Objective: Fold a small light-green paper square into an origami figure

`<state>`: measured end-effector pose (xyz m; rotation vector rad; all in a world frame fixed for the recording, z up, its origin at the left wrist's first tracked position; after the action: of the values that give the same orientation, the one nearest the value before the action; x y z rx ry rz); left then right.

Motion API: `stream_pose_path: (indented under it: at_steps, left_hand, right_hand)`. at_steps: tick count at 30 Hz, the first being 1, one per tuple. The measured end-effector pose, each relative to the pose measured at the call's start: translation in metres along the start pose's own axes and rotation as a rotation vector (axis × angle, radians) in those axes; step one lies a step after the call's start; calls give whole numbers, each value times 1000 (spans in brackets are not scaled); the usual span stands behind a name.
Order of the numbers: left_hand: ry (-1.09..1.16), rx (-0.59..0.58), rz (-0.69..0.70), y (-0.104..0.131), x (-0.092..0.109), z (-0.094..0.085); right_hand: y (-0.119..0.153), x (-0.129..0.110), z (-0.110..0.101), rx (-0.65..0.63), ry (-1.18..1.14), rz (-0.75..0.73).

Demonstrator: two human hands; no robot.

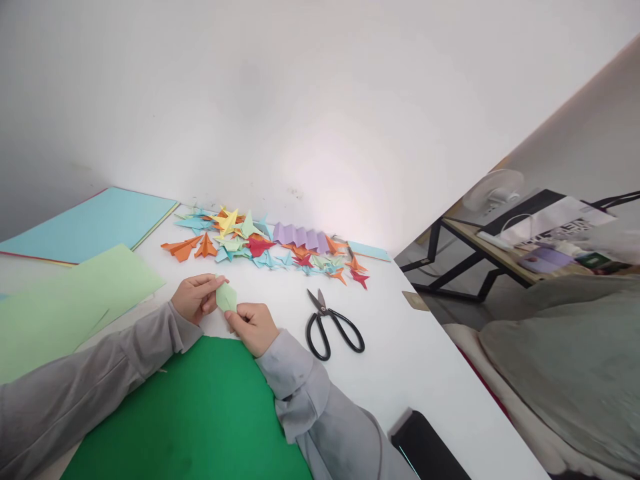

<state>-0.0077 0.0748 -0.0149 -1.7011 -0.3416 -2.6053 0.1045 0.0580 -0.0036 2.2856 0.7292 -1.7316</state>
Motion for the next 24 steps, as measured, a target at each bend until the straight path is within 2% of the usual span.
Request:
stream_pose_path:
  at_steps: [4,11,17,20,24]
  left_hand:
    - [53,44,-12,0,2,-3]
    - [112,7,-81,1,1,0]
    - [130,3,-83,1,4,2]
    - [51,-71,-35,1,2,5]
    - [-137,-99,77,1,-1,3]
  right_hand:
    - [0,-2,0,-7,20,-9]
    - [1,1,0,-12,4,11]
    - [0,8,0,16,-121,104]
    - [-1,12,-2,38,-147,141]
    - [-1,14,0,12,-109,148]
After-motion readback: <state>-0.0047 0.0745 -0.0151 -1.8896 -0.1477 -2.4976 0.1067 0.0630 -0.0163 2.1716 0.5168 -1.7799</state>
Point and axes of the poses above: each hand's wrist, its own y-axis away from the middle knuckle, its own z-axis out of the palm, x = y × z, the point moved 7 cm from there along -y, towards the middle knuckle, and after that the axes turned 4 degrees about x, right-handed, at the moved point
